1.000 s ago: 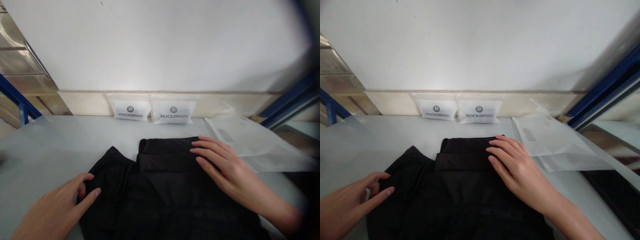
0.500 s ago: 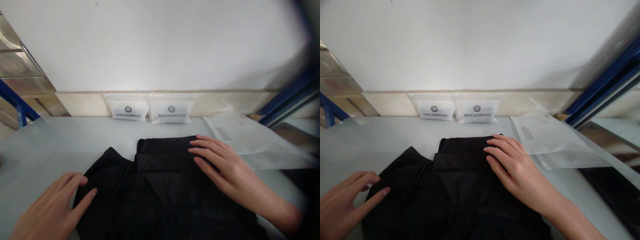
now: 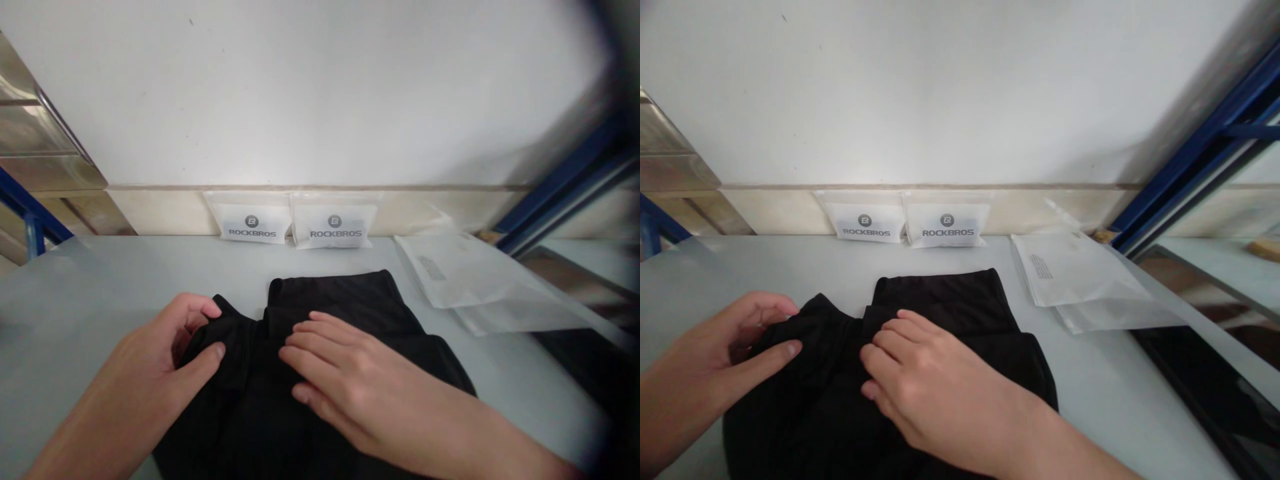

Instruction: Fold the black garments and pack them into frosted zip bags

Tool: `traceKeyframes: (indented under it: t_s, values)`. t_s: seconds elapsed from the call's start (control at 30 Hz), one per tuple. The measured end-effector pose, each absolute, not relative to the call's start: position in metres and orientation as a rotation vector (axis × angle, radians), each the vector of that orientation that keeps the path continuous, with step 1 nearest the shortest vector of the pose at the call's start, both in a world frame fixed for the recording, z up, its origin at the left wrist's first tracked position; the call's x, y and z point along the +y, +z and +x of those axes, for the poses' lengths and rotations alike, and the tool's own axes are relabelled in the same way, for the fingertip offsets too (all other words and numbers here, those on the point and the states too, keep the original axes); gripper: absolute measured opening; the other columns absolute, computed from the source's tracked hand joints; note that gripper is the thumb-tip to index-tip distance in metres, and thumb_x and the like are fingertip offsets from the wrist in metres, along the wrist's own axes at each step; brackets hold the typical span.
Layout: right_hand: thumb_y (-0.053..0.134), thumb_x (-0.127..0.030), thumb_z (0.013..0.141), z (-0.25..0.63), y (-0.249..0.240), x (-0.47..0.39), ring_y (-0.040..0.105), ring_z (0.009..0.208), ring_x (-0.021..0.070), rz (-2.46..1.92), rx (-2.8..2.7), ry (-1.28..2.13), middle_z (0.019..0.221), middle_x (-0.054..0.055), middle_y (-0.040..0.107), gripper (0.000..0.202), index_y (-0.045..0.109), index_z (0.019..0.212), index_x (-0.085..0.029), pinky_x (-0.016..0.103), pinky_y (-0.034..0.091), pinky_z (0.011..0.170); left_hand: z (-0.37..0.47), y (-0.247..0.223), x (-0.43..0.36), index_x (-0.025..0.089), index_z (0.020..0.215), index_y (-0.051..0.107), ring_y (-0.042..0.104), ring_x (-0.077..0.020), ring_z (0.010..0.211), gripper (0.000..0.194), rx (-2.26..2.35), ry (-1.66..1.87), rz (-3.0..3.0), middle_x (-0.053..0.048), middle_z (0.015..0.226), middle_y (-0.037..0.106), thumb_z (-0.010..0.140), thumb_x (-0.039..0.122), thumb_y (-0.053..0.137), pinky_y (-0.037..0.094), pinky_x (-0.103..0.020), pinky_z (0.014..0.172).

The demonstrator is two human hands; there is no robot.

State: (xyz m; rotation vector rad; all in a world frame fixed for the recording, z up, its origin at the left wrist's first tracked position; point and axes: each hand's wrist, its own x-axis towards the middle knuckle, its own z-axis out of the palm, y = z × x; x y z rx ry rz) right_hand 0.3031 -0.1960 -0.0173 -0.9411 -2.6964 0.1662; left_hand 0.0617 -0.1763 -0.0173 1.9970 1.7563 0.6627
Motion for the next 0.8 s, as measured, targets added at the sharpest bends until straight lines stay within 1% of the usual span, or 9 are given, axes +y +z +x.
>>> traceKeyframes:
  t_s: [0.1,0.27,0.33,0.4,0.47,0.53,0.63,0.73,0.8]
  values:
    - [0.047,-0.024,0.094,0.276,-0.027,-0.19,0.054,0.099,0.0203,-0.87,-2.805,0.18,0.103,0.008,0.061,0.02,0.06,0.101,-0.011,0.032,0.042,0.094,0.081,-0.01,-0.17,0.023,0.091,0.051,0.06,-0.0183,0.07,0.022,1.619,0.683,1.955,0.002,0.077,0.062,0.073,0.035,0.049,0.045,-0.03,0.061]
    - [0.048,-0.025,0.093,0.271,-0.043,-0.193,0.052,0.097,0.0212,-0.819,-2.81,0.264,0.089,0.008,0.06,0.019,0.06,0.084,-0.012,0.032,0.041,0.093,0.114,-0.005,-0.161,0.022,0.085,0.053,0.05,-0.0135,0.059,0.012,1.435,0.709,1.949,0.005,0.063,0.05,0.074,0.021,0.049,0.038,-0.026,0.056]
    - [0.046,-0.018,0.093,0.279,-0.042,-0.196,0.053,0.09,0.0192,-0.878,-2.687,0.459,0.085,0.006,0.058,0.018,0.059,0.081,-0.014,0.031,0.043,0.087,0.126,-0.008,-0.158,0.021,0.084,0.054,0.05,-0.0129,0.06,0.013,1.363,0.683,1.965,0.005,0.063,0.049,0.073,0.017,0.05,0.037,-0.025,0.057]
    - [0.043,-0.017,0.093,0.288,-0.039,-0.196,0.053,0.082,0.0163,-1.048,-2.394,0.737,0.084,0.005,0.057,0.02,0.057,0.08,-0.015,0.029,0.044,0.078,0.134,-0.012,-0.156,0.021,0.087,0.054,0.052,-0.0131,0.064,0.016,1.287,0.659,1.96,0.004,0.068,0.052,0.073,0.014,0.05,0.038,-0.025,0.059]
    - [0.045,-0.026,0.093,0.296,-0.035,-0.193,0.052,0.074,0.0141,-1.182,-2.008,1.074,0.08,0.002,0.056,0.021,0.056,0.079,-0.016,0.026,0.044,0.067,0.138,-0.017,-0.156,0.021,0.091,0.055,0.054,-0.0135,0.066,0.018,1.222,0.647,1.928,0.003,0.074,0.055,0.075,0.014,0.05,0.04,-0.025,0.06]
    - [0.047,-0.041,0.092,0.3,-0.034,-0.19,0.05,0.067,0.0123,-1.212,-1.623,1.408,0.074,0.001,0.053,0.029,0.055,0.079,-0.016,0.022,0.042,0.056,0.14,-0.021,-0.156,0.022,0.094,0.054,0.056,-0.0137,0.067,0.02,1.158,0.621,1.908,0.002,0.078,0.058,0.077,0.014,0.048,0.042,-0.025,0.061]
    - [0.054,-0.052,0.085,0.299,-0.036,-0.188,0.049,0.058,0.0099,-1.196,-1.242,1.704,0.07,0.0,0.053,0.037,0.051,0.078,-0.016,0.018,0.037,0.043,0.139,-0.023,-0.156,0.023,0.097,0.053,0.059,-0.0138,0.07,0.023,1.05,0.547,1.934,0.003,0.081,0.061,0.079,0.012,0.046,0.044,-0.025,0.063]
    - [0.062,-0.042,0.079,0.295,-0.044,-0.187,0.052,0.054,0.0094,-1.238,-1.127,1.765,0.067,-0.001,0.055,0.03,0.047,0.077,-0.017,0.016,0.036,0.041,0.134,-0.021,-0.155,0.025,0.107,0.051,0.062,-0.014,0.075,0.03,0.974,0.467,1.95,0.003,0.088,0.063,0.081,0.012,0.045,0.048,-0.026,0.069]
    - [0.061,-0.031,0.078,0.294,-0.048,-0.186,0.053,0.052,0.0097,-1.255,-1.117,1.742,0.062,-0.003,0.055,0.021,0.045,0.077,-0.017,0.016,0.038,0.041,0.128,-0.016,-0.155,0.027,0.115,0.049,0.063,-0.0131,0.084,0.037,0.906,0.427,1.949,0.003,0.097,0.064,0.082,0.01,0.044,0.048,-0.026,0.077]
